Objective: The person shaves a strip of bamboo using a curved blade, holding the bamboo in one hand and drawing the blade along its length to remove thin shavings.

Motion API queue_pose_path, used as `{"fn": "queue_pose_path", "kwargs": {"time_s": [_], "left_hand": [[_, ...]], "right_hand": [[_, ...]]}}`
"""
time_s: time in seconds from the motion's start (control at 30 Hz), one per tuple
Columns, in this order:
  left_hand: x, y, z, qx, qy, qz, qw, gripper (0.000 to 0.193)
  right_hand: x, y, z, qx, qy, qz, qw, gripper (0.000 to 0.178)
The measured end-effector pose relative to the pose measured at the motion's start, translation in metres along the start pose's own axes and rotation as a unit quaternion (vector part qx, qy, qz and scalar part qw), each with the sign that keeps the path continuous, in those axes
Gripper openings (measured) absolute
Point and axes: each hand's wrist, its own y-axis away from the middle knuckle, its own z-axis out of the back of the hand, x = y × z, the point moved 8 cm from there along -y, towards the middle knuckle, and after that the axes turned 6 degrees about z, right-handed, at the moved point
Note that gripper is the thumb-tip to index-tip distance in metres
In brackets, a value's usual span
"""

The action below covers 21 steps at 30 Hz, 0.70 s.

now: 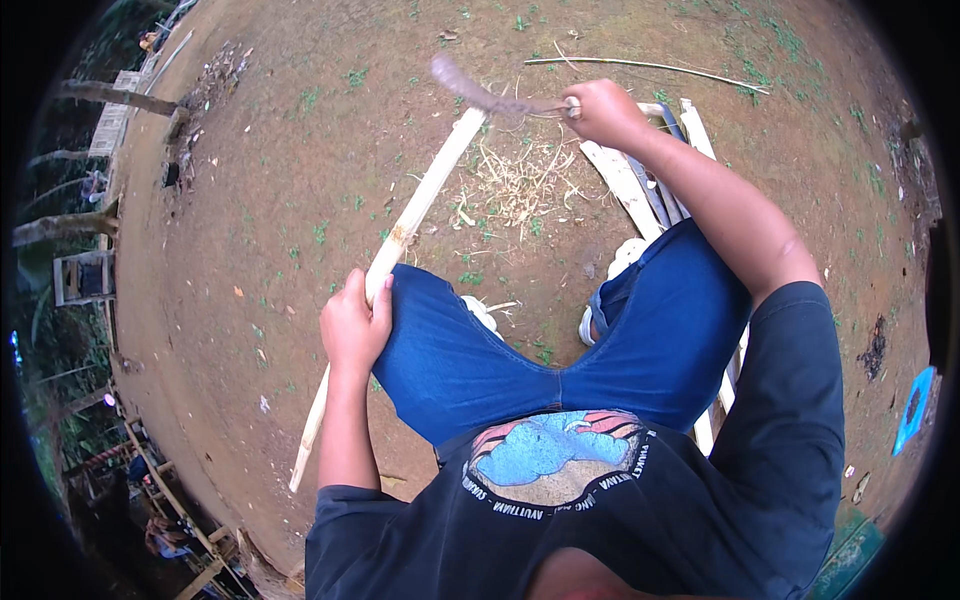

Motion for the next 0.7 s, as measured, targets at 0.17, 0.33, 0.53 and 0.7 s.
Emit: {"fn": "queue_pose_path", "kwargs": {"time_s": [0.17, 0.33, 0.53, 0.7], "left_hand": [[0.016, -0.004, 0.001, -0.023, 0.143, 0.051, 0.988, 0.033], [0.017, 0.001, 0.0, -0.028, 0.185, 0.085, 0.979, 0.033], [-0.017, -0.003, 0.008, -0.015, 0.051, 0.029, 0.998, 0.036], [-0.04, -0.007, 0.001, 0.001, -0.053, -0.035, 0.998, 0.038]], "right_hand": [[0.043, 0.022, -0.034, 0.062, 0.02, 0.116, 0.991, 0.012], [0.01, 0.021, -0.031, 0.048, -0.019, 0.023, 0.998, 0.028], [-0.054, 0.027, 0.023, -0.09, -0.125, -0.182, 0.971, 0.043], [0.024, 0.032, 0.033, -0.071, -0.186, -0.07, 0.977, 0.036]]}}
